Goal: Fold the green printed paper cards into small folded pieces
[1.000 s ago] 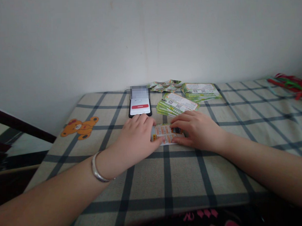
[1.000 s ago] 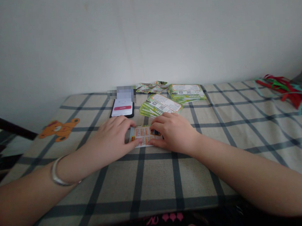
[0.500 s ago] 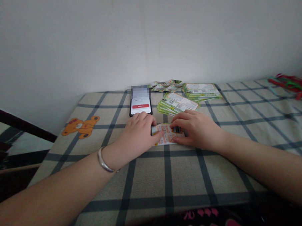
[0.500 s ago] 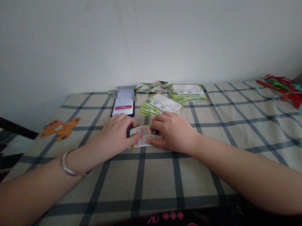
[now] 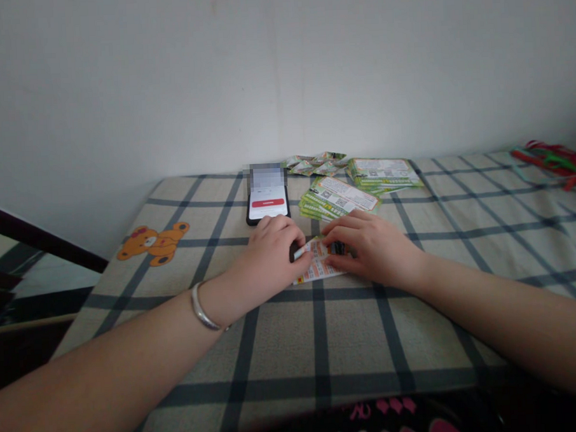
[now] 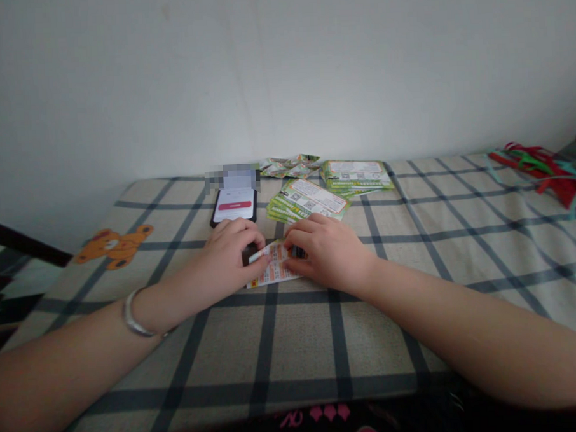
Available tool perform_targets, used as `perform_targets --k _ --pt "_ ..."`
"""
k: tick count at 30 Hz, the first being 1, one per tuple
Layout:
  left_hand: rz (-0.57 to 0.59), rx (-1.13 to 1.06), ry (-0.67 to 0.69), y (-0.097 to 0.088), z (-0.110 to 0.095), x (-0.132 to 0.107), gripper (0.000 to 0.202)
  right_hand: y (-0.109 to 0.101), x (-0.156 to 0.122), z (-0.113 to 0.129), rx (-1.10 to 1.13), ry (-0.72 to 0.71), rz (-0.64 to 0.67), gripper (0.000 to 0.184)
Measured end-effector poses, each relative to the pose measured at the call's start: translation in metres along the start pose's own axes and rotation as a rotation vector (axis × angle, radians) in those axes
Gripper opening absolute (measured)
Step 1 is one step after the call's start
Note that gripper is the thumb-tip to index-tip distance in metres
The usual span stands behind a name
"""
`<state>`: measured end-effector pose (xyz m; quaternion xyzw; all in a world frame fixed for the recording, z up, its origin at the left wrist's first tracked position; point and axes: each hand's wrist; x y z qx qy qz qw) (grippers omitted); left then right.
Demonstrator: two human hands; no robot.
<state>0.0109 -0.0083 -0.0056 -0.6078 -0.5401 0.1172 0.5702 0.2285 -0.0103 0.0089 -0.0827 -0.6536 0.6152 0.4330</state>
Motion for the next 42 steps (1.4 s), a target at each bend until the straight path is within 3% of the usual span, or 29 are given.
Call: perform_targets --k 10,17,25,31,37,42 --pt "-0.015 -0.171 -0.024 -0.001 -0.003 0.003 0.011 0.007 0.003 -0.008 0.105 0.07 -0.073 0.005" --pt "-0.045 -0.324 -0.106 -0.003 -0.003 0.002 0.018 0.011 0.002 -0.011 0.18 0.09 -0.133 0.009" --pt "0.008 -0.148 -0.085 -0.005 0.002 0.005 0.01 0.011 0.0 -0.01 0.233 0.181 -0.171 0.011" --pt "-0.013 -0.174 -0.094 -0.008 0.002 0.006 0.008 0.009 -0.002 -0.012 0.214 0.29 -0.174 0.021" --pt "-0.03 -0.227 -0.139 -0.008 0.004 0.007 0.009 0.012 -0.003 -0.016 0.386 0.41 -0.157 0.02" --pt "-0.045 -0.255 -0.148 -0.008 0.006 0.006 0.009 0.011 -0.002 -0.019 0.397 0.44 -0.181 0.019"
Point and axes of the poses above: each hand's wrist, its own x-axis towards the middle knuckle, its own y-axis out of the palm, z = x × y, and after that the axes turned 12 degrees about -z, right-handed
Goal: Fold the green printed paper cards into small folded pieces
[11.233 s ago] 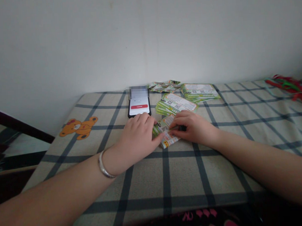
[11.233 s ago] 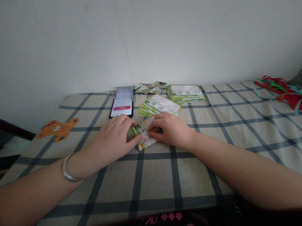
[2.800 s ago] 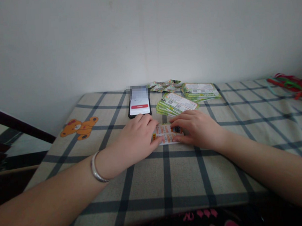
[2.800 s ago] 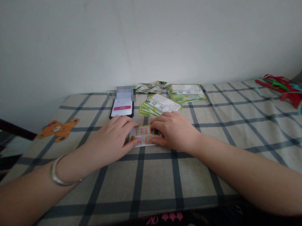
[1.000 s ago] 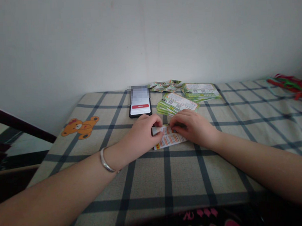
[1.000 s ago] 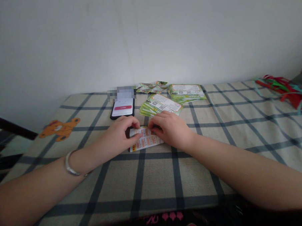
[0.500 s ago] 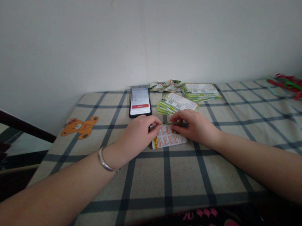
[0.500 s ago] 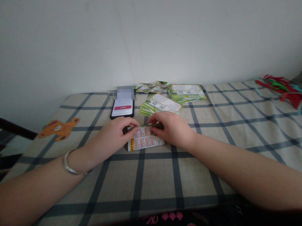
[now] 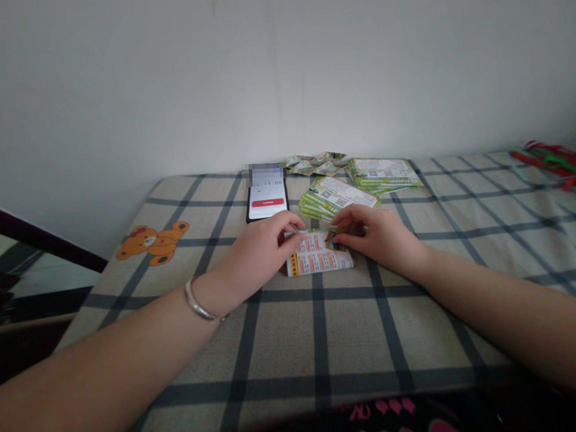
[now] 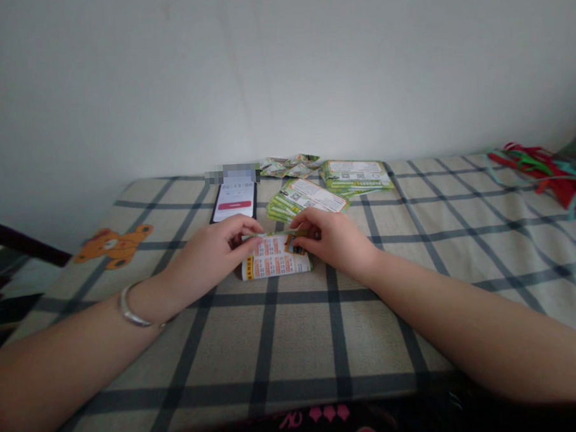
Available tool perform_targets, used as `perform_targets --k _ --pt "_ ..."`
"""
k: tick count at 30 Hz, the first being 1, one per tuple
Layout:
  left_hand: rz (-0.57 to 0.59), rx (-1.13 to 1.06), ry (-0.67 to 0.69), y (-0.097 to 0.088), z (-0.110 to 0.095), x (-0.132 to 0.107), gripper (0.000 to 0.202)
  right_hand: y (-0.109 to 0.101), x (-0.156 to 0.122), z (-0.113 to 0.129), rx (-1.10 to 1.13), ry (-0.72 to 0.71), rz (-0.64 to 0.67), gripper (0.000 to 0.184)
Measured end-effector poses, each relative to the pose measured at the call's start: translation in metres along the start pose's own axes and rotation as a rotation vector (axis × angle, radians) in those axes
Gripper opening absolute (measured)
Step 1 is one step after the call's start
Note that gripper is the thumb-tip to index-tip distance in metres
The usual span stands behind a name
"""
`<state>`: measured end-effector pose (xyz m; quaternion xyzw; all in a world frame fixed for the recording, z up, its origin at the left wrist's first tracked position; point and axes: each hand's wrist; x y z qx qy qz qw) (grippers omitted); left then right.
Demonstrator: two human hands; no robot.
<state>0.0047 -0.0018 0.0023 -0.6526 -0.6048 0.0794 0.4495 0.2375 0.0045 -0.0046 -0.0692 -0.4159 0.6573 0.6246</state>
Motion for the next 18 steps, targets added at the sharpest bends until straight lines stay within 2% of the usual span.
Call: perform_targets --k 8,18 --pt "-0.001 -0.022 -0.016 0.0002 0.0046 0.0019 0.01 -0.0035 0.0015 -0.0003 0.001 0.052 -0.013 0.012" --pt "-0.023 0.01 -0.008 -0.0016 0.0067 0.0032 0.007 -0.0071 0.0023 0.0028 -0.137 0.046 -0.032 0.005"
Point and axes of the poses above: each hand's wrist, its own x-axis towards the middle knuckle, its own y-axis out of the palm, z = x × y, and after that the axes turned 12 degrees about -z, right-handed
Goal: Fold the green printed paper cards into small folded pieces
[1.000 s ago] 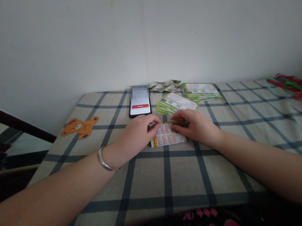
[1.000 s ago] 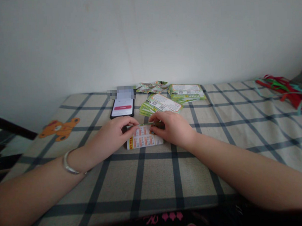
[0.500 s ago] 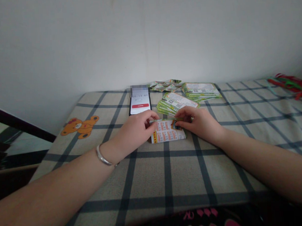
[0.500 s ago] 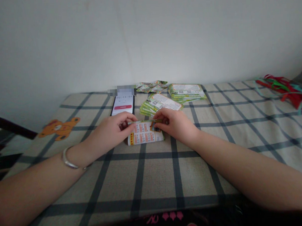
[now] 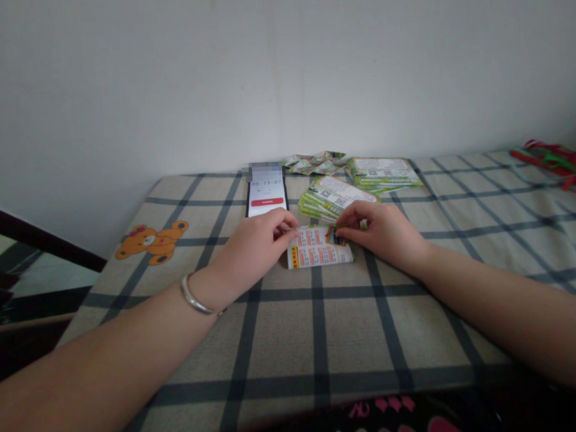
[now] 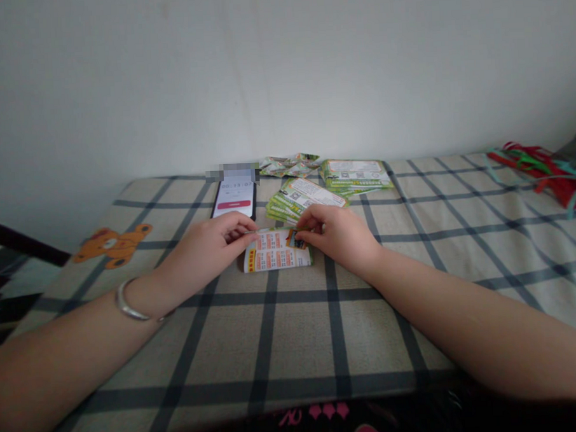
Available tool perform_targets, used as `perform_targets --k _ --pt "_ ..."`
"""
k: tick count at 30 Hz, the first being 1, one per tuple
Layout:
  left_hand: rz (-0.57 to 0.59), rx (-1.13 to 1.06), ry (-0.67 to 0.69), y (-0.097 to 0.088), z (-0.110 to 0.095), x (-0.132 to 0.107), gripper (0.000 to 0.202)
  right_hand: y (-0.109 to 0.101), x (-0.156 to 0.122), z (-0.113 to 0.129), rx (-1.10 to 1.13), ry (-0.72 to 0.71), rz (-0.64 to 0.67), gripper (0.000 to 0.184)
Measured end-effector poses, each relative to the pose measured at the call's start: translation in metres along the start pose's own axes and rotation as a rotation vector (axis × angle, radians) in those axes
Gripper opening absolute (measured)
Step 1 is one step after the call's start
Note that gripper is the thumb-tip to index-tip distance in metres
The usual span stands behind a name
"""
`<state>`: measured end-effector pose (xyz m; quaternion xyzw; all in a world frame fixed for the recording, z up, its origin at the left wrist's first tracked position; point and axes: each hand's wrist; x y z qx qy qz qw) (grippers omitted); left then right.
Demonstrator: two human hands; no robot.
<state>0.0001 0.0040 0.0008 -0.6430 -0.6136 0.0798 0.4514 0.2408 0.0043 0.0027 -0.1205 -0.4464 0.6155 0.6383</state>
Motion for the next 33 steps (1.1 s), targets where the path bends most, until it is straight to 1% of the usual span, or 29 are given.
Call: perform_targets --k 7,9,12,20,28,33 --pt "0.007 0.227 0.095 -0.007 -0.005 0.001 0.01 0.0 0.0 0.0 -0.007 0.021 0.006 0.003" --pt "0.005 0.262 0.129 -0.008 -0.006 0.001 0.011 0.001 0.0 0.0 -0.006 0.027 0.014 0.003" --pt "0.007 0.278 0.166 -0.008 -0.004 0.001 0.012 0.001 0.001 -0.001 -0.028 0.011 0.012 0.003" --pt "0.017 0.318 0.262 -0.006 0.0 0.002 0.013 0.002 0.003 -0.003 -0.096 -0.145 -0.001 0.003" --pt "0.004 0.345 0.303 -0.002 0.006 0.003 0.012 0.003 0.005 -0.005 -0.122 -0.185 0.016 0.003" --pt "0.023 0.353 0.303 -0.002 0.005 0.004 0.012 0.004 0.007 -0.006 -0.157 -0.194 0.023 0.006"
Point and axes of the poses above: each hand's wrist, its own x-axis towards the middle knuckle, its own y-axis out of the palm, z = x × y, and after that the axes turned 12 degrees about -z, right-handed
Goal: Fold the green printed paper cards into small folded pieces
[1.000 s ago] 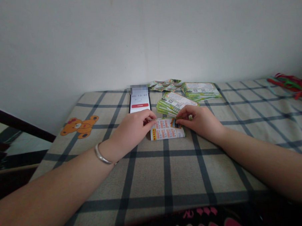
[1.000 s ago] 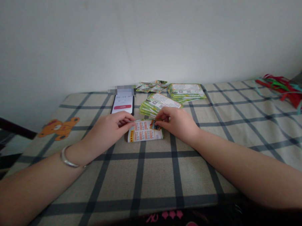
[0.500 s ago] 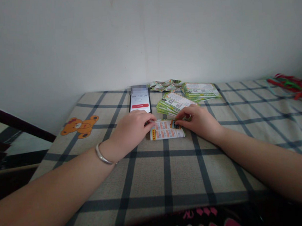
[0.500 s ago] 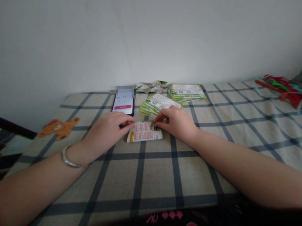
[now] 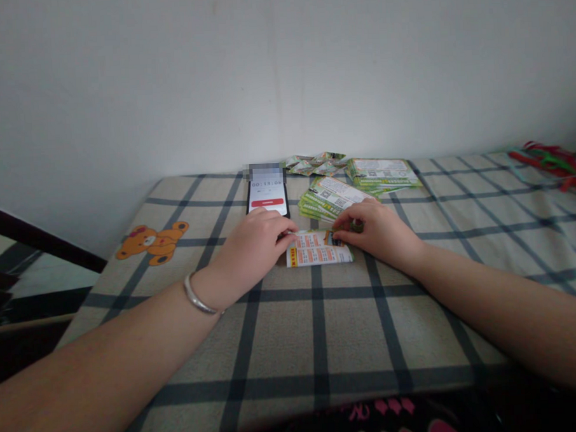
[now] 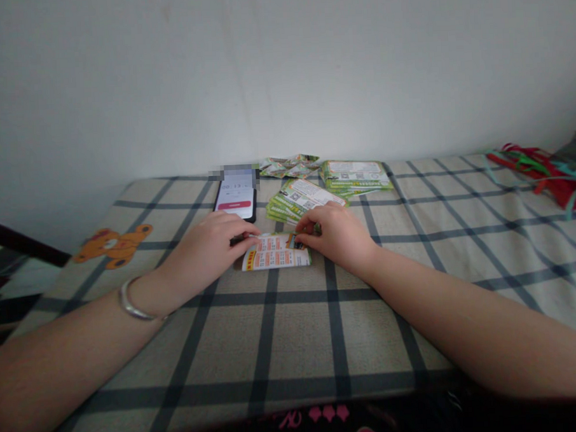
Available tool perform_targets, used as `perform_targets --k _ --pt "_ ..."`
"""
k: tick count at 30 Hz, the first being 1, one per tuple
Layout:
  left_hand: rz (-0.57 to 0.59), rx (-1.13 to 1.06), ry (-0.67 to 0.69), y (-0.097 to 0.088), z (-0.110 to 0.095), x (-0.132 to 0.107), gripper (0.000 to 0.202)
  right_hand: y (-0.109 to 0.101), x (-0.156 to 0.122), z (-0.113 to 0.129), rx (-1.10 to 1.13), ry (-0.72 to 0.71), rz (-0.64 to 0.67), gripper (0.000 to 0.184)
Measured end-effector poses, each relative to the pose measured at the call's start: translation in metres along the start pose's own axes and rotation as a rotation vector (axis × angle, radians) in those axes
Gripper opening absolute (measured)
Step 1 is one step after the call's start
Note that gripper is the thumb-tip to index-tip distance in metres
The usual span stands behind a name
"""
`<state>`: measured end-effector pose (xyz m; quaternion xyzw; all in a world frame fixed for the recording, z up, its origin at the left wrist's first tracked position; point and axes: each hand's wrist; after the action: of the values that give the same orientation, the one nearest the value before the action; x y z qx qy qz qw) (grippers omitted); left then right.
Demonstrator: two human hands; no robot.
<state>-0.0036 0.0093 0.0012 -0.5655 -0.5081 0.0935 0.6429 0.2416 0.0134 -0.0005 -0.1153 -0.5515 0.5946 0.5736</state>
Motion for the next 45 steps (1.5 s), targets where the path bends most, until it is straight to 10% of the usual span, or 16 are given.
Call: perform_targets --k 45 --pt "0.252 0.182 0.19 -0.019 -0.017 0.001 0.032 -0.011 -0.006 0.019 -0.235 -0.23 0.11 0.028"
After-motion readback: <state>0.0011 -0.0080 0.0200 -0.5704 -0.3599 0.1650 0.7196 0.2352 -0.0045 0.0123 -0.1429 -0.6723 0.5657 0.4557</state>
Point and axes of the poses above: each hand's wrist, its own x-axis towards the middle knuckle, its own y-axis out of the palm, z = x × y, and after that the axes turned 12 degrees about -z, right-handed
